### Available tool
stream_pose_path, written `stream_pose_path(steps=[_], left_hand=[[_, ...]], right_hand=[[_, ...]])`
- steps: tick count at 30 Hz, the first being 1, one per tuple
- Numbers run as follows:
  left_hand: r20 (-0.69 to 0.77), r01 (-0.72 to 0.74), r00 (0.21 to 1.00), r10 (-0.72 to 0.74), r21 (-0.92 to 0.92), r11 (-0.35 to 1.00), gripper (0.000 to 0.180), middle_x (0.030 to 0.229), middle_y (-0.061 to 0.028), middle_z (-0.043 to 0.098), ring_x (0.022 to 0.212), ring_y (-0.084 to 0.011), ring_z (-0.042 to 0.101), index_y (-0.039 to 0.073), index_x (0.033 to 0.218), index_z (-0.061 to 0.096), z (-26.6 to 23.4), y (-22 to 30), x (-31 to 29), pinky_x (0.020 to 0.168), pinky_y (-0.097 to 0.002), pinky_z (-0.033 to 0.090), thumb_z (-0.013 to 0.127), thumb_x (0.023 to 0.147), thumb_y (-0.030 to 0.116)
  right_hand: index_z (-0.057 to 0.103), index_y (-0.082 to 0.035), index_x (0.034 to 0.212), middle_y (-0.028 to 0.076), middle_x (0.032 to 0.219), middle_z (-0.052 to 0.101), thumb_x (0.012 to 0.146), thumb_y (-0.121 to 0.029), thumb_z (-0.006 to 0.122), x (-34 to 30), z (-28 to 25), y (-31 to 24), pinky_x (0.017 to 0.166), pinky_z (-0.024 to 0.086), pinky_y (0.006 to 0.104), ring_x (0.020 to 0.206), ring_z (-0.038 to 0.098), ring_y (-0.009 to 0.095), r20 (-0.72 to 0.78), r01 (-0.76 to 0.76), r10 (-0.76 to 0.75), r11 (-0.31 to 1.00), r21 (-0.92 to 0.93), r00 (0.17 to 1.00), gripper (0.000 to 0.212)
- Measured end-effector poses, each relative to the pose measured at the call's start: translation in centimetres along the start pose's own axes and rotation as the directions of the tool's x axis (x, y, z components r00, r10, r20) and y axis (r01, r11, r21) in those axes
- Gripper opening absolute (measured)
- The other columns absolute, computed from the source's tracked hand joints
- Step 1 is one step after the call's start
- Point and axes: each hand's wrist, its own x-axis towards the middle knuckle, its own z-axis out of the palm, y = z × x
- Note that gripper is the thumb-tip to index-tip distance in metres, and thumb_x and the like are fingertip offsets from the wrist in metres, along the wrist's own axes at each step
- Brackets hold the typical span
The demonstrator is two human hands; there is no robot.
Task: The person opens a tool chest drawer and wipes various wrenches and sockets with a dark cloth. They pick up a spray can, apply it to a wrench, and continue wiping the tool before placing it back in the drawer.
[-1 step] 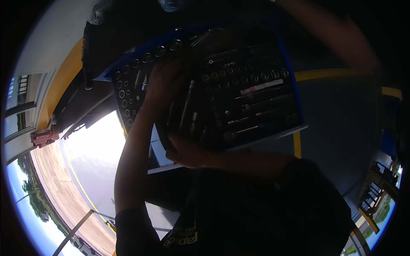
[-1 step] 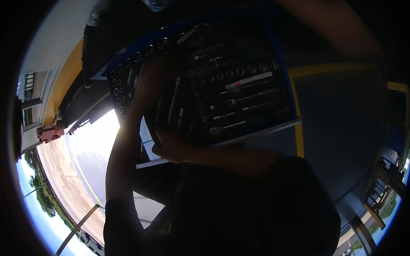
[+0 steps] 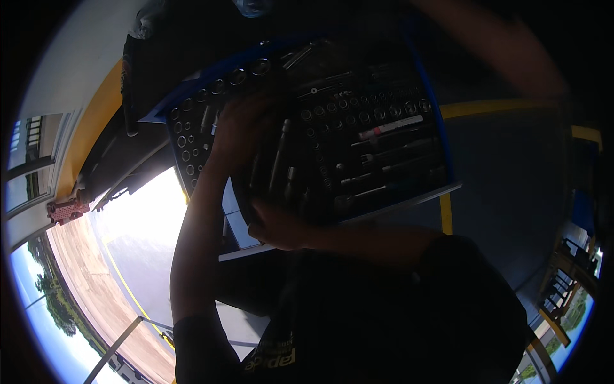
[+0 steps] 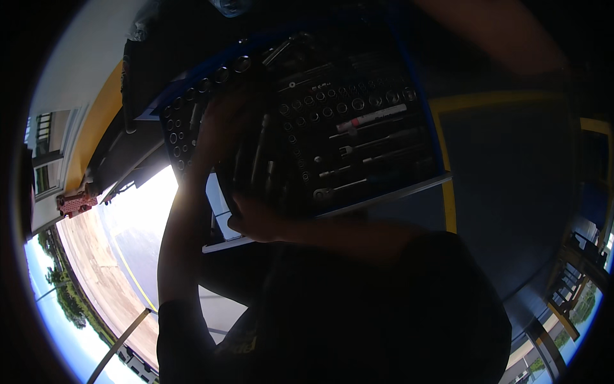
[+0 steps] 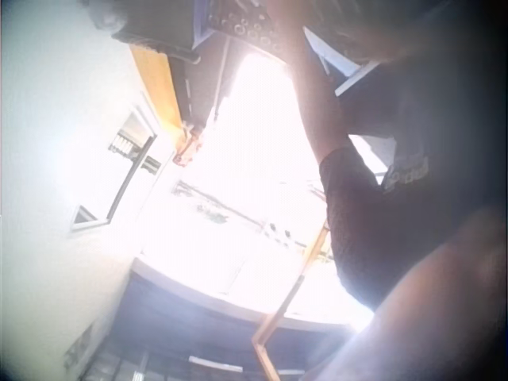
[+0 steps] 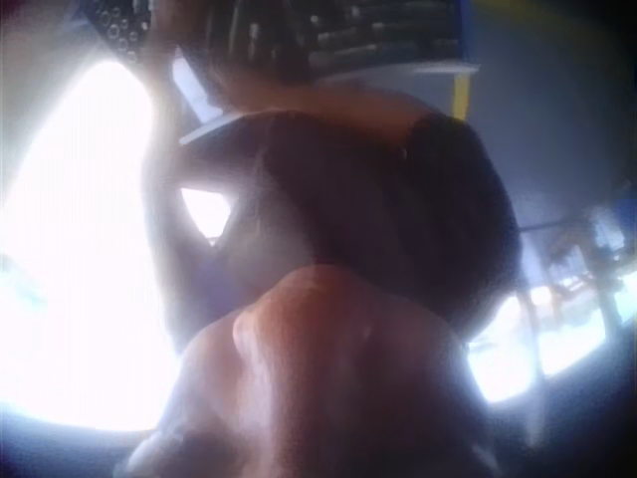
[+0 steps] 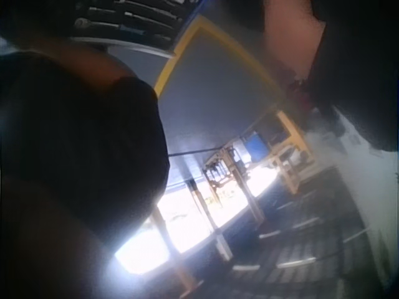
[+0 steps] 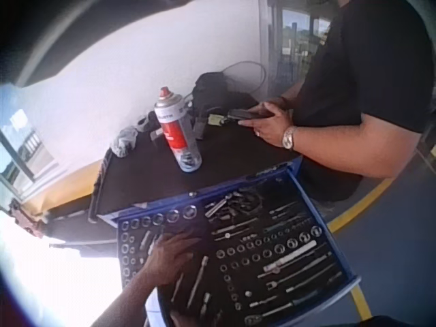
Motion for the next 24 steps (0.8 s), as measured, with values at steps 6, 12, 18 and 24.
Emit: stream_pose_path(steps=[6, 12, 18, 24], left_hand=[[0.193, 0.172, 0.974, -0.116, -0.308, 0.936, 0.032, 0.129, -0.0147, 0.071, 0.128, -0.0347, 0.062, 0.010, 0.121, 0.076, -2.1, -3.8, -2.5, 0.109, -0.0454, 0.049, 0.067, 0.091, 0.009], [0.108, 0.058, 0.993, -0.042, -0.143, 0.988, 0.031, 0.119, -0.0117, 0.074, 0.121, -0.0359, 0.063, 0.009, 0.113, 0.078, -1.8, 0.2, -10.2, 0.106, -0.0455, 0.051, 0.076, 0.082, 0.009], [0.248, 0.316, 0.933, -0.259, -0.223, 0.922, 0.026, 0.112, -0.0098, 0.074, 0.110, -0.0323, 0.065, 0.008, 0.109, 0.077, -3.5, 3.9, -19.0, 0.099, -0.0443, 0.052, 0.079, 0.084, 0.013], [0.545, 0.827, 0.560, -0.624, -0.421, 0.373, 0.028, 0.111, -0.0092, 0.071, 0.104, -0.0193, 0.068, 0.001, 0.120, 0.070, -7.6, 5.6, -24.5, 0.092, -0.0354, 0.054, 0.077, 0.096, 0.014]], right_hand=[[0.059, 0.002, 0.128, 0.011, 0.092, 0.066, 0.095, -0.019, 0.060, -0.6, -1.0, 1.7, 0.065, 0.052, 0.0308, 0.078, 0.066, 0.015, -0.035, 0.063, -0.054, 0.912, 0.406, 0.998, 0.039], [0.043, 0.004, 0.156, 0.018, 0.146, 0.059, 0.089, -0.012, 0.063, -8.1, -8.0, 3.5, 0.118, 0.040, 0.0371, 0.136, 0.056, 0.025, 0.199, -0.202, 0.133, 0.903, 0.379, 0.971, 0.072], [0.044, 0.008, 0.153, 0.017, 0.136, 0.065, 0.087, -0.023, 0.068, -12.0, -11.9, 3.8, 0.104, 0.051, 0.0335, 0.122, 0.065, 0.021, 0.069, 0.072, -0.165, 0.714, 0.696, 0.984, 0.077], [0.051, 0.004, 0.151, 0.014, 0.131, 0.067, 0.099, -0.025, 0.065, -8.7, -12.2, -0.2, 0.103, 0.051, 0.0317, 0.121, 0.064, 0.018, -0.204, 0.261, -0.206, 0.920, 0.292, 0.957, 0.062]])
